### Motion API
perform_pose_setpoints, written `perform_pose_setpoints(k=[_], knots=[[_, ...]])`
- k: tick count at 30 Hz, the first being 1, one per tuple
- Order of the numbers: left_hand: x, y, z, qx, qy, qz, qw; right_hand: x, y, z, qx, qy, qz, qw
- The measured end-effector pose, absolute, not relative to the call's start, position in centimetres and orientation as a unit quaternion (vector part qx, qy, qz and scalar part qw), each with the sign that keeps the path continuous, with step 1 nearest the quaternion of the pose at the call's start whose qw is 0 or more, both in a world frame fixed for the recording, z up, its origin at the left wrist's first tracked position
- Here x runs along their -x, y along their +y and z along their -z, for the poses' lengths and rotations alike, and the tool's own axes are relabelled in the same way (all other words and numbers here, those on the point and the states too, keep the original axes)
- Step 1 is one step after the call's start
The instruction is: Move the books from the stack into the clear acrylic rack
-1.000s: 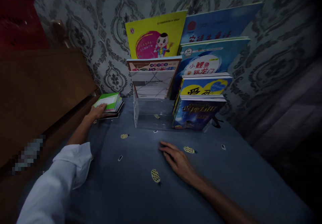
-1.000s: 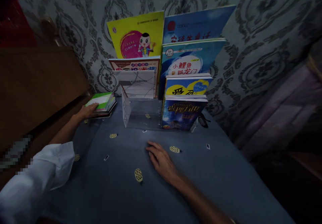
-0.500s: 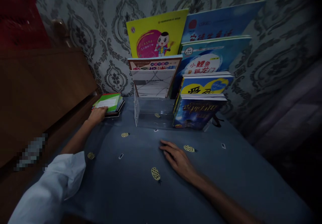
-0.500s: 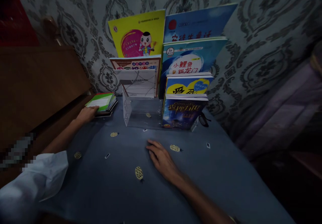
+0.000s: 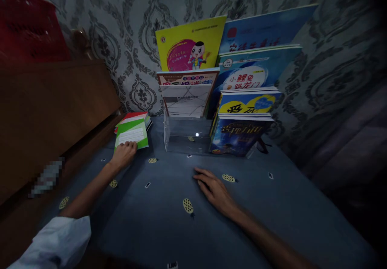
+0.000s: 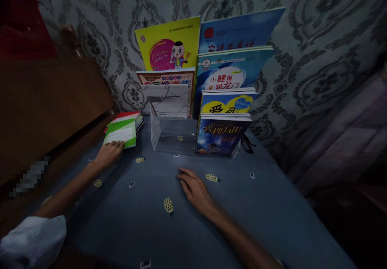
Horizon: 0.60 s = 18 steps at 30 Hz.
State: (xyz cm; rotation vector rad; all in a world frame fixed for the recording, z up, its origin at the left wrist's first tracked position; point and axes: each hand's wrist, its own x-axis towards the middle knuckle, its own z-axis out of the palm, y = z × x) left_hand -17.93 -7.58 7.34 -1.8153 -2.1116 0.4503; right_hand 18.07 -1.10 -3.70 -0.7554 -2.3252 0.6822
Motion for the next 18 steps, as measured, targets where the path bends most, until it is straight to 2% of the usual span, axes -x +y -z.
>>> perform_pose_setpoints(k=[8,12,15,18], knots=[[11.5,-11.0,-6.7,0.652,-0.729,-0.166,0.125,-18.1,-1.1,3.6,0.286,-0.875,-0.257,0.295],[7.7,-12.5,-6.8,0.687,-0.712,-0.14,0.051,-18.0,-1.2,3.3,0.287,-0.875,-0.259,0.29],[7.7,-12.6,-6.9,0.703,-0.703,-0.106,-0.01,-18.0,-1.3,3.0,0.286,-0.875,-0.263,0.289],[10.8,-11.5,-6.6,0.669,-0.74,-0.058,0.022,-18.1,-1.3,2.9,0.281,-0.875,-0.264,0.292]])
